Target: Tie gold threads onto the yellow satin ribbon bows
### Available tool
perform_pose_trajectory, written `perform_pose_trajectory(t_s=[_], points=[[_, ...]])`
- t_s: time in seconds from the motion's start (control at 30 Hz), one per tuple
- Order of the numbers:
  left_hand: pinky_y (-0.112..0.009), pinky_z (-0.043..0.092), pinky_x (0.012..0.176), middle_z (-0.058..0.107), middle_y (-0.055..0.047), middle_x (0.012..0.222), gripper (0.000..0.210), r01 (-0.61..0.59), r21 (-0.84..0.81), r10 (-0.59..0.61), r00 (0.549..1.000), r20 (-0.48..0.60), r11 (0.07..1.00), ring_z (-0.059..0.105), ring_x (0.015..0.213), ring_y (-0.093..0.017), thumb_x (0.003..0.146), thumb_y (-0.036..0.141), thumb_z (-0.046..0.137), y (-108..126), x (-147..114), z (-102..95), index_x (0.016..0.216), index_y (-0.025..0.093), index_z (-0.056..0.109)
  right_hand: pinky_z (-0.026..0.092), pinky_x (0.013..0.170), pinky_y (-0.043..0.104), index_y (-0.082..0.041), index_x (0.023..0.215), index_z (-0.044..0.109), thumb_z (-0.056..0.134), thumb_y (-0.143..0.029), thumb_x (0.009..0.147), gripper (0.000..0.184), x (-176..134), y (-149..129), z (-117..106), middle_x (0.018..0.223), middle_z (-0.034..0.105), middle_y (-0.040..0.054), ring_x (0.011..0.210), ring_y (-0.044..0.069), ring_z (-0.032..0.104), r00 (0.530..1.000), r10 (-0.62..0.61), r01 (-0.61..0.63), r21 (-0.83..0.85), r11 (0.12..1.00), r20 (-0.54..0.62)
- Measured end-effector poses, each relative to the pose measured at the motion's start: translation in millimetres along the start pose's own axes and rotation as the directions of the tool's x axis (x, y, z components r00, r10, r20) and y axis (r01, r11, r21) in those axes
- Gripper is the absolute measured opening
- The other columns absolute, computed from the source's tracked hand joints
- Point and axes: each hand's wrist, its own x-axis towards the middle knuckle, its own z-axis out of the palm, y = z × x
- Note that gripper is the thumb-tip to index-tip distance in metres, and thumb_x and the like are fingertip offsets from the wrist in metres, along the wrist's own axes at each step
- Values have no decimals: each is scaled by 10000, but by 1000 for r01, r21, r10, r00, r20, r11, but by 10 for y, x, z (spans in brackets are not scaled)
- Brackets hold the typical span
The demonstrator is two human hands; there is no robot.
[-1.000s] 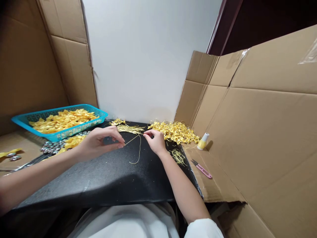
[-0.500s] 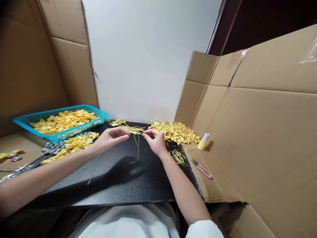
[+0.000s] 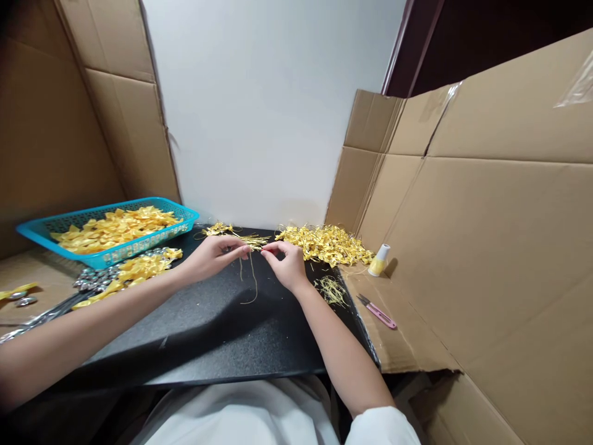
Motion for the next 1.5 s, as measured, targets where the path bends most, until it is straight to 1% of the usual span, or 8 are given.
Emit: perform_pose_trajectory(t_s=[0.23, 0.3, 0.37, 0.43, 0.6, 0.87, 1.3, 1.5], points=[[-254, 388, 555, 623, -12, 636, 367, 37, 62, -44, 994, 104, 997, 533, 572, -151, 891, 441, 433, 21, 152, -72, 772, 170, 650, 520, 740, 310, -207, 770, 730, 665, -265, 773, 87, -22, -18, 8, 746, 715, 29, 702, 164, 647, 999, -40, 40, 2, 999, 11], [-279, 431, 658, 651, -37, 787, 321, 19, 91, -14, 998, -61, 996, 573, 714, -179, 874, 440, 466, -5, 139, -48, 848, 176, 646, 520, 745, 312, -205, 766, 729, 662, -268, 774, 92, -23, -29, 7, 742, 714, 29, 701, 165, 647, 999, -41, 41, -5, 999, 2], [-292, 437, 721, 629, -48, 869, 266, 23, 106, 11, 952, -307, 994, 565, 797, -186, 854, 415, 508, -25, 64, 4, 854, 177, 627, 522, 745, 312, -202, 760, 726, 658, -270, 775, 97, -24, -32, 9, 740, 713, 29, 697, 164, 646, 999, -35, 35, -12, 999, -16], [-275, 424, 679, 590, -30, 775, 242, 29, 96, 13, 912, -411, 995, 539, 732, -165, 848, 384, 530, -22, -51, 74, 740, 179, 601, 524, 737, 310, -203, 758, 724, 654, -269, 776, 98, -25, -25, 15, 743, 714, 29, 694, 164, 645, 999, -21, 21, -21, 1000, -37], [-264, 405, 627, 618, -19, 698, 266, 14, 83, 2, 981, -193, 996, 549, 661, -154, 825, 426, 595, 60, -193, 232, 744, 192, 692, 523, 728, 302, -204, 773, 723, 655, -265, 777, 91, -35, 7, 41, 765, 718, 29, 696, 163, 645, 998, -24, 22, -36, 999, -55], [-260, 357, 582, 566, -11, 612, 329, -12, 103, 31, 983, -181, 995, 479, 589, -137, 869, 361, 524, 35, -51, 289, 623, 168, 626, 522, 724, 312, -207, 771, 733, 652, -265, 784, 101, -58, 10, 67, 756, 721, 35, 686, 172, 648, 998, -43, 39, -78, 996, -48], [-250, 373, 601, 643, -16, 680, 265, 46, -15, -47, 997, -68, 999, 523, 636, -142, 827, 357, 530, 30, -118, 305, 696, 161, 649, 526, 693, 309, -193, 751, 733, 650, -255, 770, 105, -66, 14, 84, 720, 719, 31, 650, 169, 644, 994, -43, 37, -58, 998, -104], [-264, 386, 614, 674, -24, 731, 235, 206, -125, -220, 969, -116, 971, 543, 657, -162, 775, 307, 502, -132, -53, 275, 757, 161, 685, 527, 706, 320, -205, 749, 730, 658, -257, 768, 91, -55, 11, 69, 725, 716, 29, 666, 171, 642, 995, -32, 30, -28, 999, -90]])
